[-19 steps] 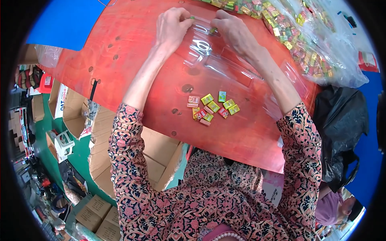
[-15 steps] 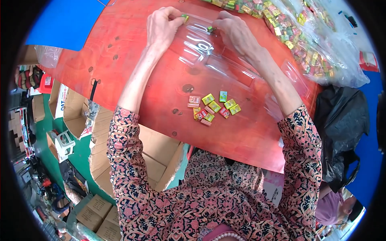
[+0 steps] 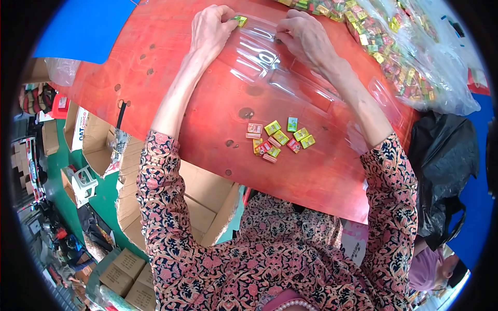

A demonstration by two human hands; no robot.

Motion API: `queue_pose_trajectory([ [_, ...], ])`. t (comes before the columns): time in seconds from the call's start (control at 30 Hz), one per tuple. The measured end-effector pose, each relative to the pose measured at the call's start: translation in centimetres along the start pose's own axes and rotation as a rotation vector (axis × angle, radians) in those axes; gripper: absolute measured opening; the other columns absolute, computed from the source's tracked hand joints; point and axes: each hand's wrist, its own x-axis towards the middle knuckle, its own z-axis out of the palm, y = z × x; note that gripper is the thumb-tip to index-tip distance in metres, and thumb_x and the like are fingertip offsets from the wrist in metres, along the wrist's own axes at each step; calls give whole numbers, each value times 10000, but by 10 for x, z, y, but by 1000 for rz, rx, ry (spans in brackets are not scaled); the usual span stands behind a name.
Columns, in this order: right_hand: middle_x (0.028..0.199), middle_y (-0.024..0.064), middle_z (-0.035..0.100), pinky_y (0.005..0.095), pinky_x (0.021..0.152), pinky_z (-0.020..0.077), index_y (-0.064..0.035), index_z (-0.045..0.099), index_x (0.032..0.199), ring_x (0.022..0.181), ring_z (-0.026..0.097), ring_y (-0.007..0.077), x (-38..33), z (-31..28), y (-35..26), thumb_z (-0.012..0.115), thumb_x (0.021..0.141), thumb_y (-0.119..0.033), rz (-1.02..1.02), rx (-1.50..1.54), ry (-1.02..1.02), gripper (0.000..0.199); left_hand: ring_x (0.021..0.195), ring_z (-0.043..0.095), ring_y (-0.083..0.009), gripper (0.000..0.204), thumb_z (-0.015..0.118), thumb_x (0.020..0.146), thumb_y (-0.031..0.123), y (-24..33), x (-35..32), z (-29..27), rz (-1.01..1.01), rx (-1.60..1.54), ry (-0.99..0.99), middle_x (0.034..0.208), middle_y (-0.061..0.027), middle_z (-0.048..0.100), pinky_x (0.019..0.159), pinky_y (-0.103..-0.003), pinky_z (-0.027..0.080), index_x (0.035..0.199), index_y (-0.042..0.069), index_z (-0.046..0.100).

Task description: Packing small colorful toy blocks into clear plastic tray compartments.

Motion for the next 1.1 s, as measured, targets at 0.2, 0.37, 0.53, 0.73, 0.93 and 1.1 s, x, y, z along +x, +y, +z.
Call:
queue_pose_trajectory([
  [0.2, 788, 134, 562, 412, 725, 452, -3, 656, 824, 817, 567, 316, -2, -8, -1, 614, 763, -90, 63, -42, -46, 114, 695, 610, -210, 210, 681, 728, 134, -1, 2, -1, -51, 40, -97, 825, -109, 644, 647, -324, 476, 902, 17, 678],
  [0.37, 777, 144, 572, 417, 727, 451, -12, 662, 828, 820, 567, 321, 1, -7, -7, 621, 773, -111, 155, 4, -69, 121, 710, 611, -218, 229, 680, 725, 139, -4, 3, 1, -37, 43, -99, 817, -115, 643, 659, -329, 478, 921, 20, 674],
  [0.53, 788, 143, 576, 418, 731, 449, -20, 664, 826, 816, 567, 324, -7, 1, 4, 627, 775, -124, 140, -30, -58, 122, 718, 615, -239, 231, 671, 723, 133, -3, 3, 3, 3, 43, -89, 817, -125, 642, 670, -338, 478, 924, 20, 670],
  [0.73, 817, 153, 584, 415, 743, 452, -22, 660, 847, 833, 565, 339, -3, -2, 7, 638, 763, -124, 113, 55, 0, 133, 745, 626, -259, 224, 660, 722, 126, -1, 4, 0, 35, 87, -112, 829, -139, 646, 682, -345, 479, 920, 20, 667],
  [0.93, 741, 122, 494, 402, 689, 401, -57, 626, 747, 793, 499, 294, 0, -6, 6, 613, 749, -116, -34, 60, -47, 60, 759, 633, -263, 232, 659, 719, 123, -2, 4, 2, 41, 85, -105, 837, -146, 652, 693, -347, 483, 928, 22, 666],
  [1.1, 744, 128, 497, 389, 671, 414, -55, 601, 715, 760, 509, 309, -1, -7, 14, 623, 733, -97, -40, 80, -47, 51, 754, 632, -256, 243, 661, 718, 125, -3, 5, 3, 48, 66, -106, 847, -145, 655, 695, -341, 485, 938, 22, 667],
])
